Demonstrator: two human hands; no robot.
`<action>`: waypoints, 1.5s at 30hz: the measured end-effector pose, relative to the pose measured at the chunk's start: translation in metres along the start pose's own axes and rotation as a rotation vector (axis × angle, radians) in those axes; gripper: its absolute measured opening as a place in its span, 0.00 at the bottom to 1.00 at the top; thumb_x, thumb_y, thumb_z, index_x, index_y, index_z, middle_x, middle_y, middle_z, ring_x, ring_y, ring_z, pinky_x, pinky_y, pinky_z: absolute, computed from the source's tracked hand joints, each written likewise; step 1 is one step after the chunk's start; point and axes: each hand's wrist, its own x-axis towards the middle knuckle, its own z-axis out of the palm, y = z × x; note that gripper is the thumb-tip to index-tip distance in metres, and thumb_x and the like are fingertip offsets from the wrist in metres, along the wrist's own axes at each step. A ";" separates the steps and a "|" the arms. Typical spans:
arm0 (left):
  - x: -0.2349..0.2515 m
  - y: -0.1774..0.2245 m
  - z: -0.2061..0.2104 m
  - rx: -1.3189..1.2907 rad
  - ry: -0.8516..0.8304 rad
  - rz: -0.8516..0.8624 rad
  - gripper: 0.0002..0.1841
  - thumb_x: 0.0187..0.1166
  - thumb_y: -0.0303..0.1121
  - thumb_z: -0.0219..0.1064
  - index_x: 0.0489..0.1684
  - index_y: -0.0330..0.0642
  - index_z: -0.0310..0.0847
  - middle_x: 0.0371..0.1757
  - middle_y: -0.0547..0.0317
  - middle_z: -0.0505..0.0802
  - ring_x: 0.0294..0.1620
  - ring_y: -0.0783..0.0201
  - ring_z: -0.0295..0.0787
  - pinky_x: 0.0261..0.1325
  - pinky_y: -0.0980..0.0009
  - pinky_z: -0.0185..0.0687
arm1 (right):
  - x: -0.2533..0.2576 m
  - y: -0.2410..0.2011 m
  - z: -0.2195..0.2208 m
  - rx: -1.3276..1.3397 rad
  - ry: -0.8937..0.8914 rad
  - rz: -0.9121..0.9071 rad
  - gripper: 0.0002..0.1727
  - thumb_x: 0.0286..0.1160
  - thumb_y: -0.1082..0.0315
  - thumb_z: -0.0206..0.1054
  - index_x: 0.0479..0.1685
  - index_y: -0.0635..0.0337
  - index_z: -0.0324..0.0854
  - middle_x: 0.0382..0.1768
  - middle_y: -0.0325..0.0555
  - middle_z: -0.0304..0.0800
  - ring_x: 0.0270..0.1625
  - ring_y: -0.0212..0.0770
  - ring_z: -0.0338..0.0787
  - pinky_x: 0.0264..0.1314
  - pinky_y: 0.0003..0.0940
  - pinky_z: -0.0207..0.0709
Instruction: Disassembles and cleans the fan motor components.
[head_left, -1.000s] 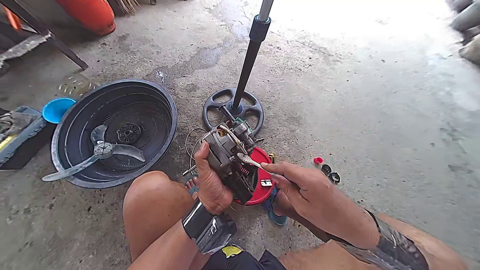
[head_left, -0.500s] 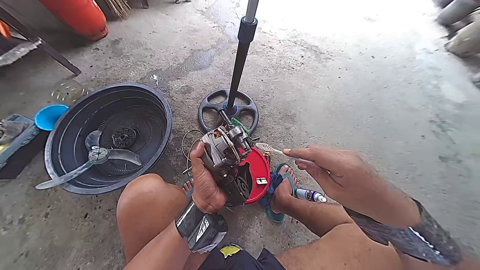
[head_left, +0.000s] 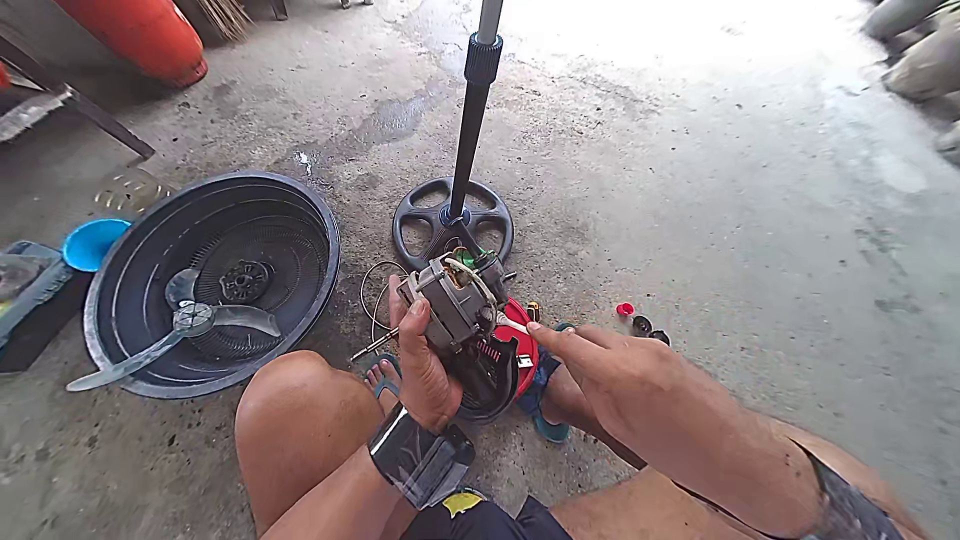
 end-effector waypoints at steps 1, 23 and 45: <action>-0.001 0.000 0.002 -0.004 0.004 0.011 0.51 0.64 0.56 0.76 0.87 0.48 0.52 0.57 0.47 0.89 0.53 0.57 0.92 0.52 0.56 0.92 | -0.001 0.002 0.001 0.031 0.053 0.005 0.20 0.85 0.66 0.55 0.69 0.50 0.86 0.30 0.45 0.87 0.24 0.42 0.87 0.21 0.36 0.80; 0.001 0.009 -0.002 0.352 -0.121 0.345 0.65 0.59 0.54 0.83 0.95 0.52 0.33 0.75 0.60 0.79 0.68 0.67 0.83 0.69 0.66 0.83 | 0.006 0.064 0.004 0.233 0.066 -0.190 0.14 0.89 0.62 0.59 0.58 0.43 0.92 0.40 0.37 0.93 0.43 0.33 0.91 0.44 0.31 0.85; 0.003 0.039 -0.016 0.613 -0.520 0.780 0.71 0.58 0.50 0.85 0.92 0.40 0.21 0.72 0.63 0.78 0.66 0.67 0.83 0.68 0.66 0.86 | -0.049 0.197 0.161 -0.150 -0.983 0.544 0.10 0.76 0.69 0.69 0.51 0.55 0.91 0.50 0.58 0.93 0.58 0.65 0.90 0.56 0.74 0.79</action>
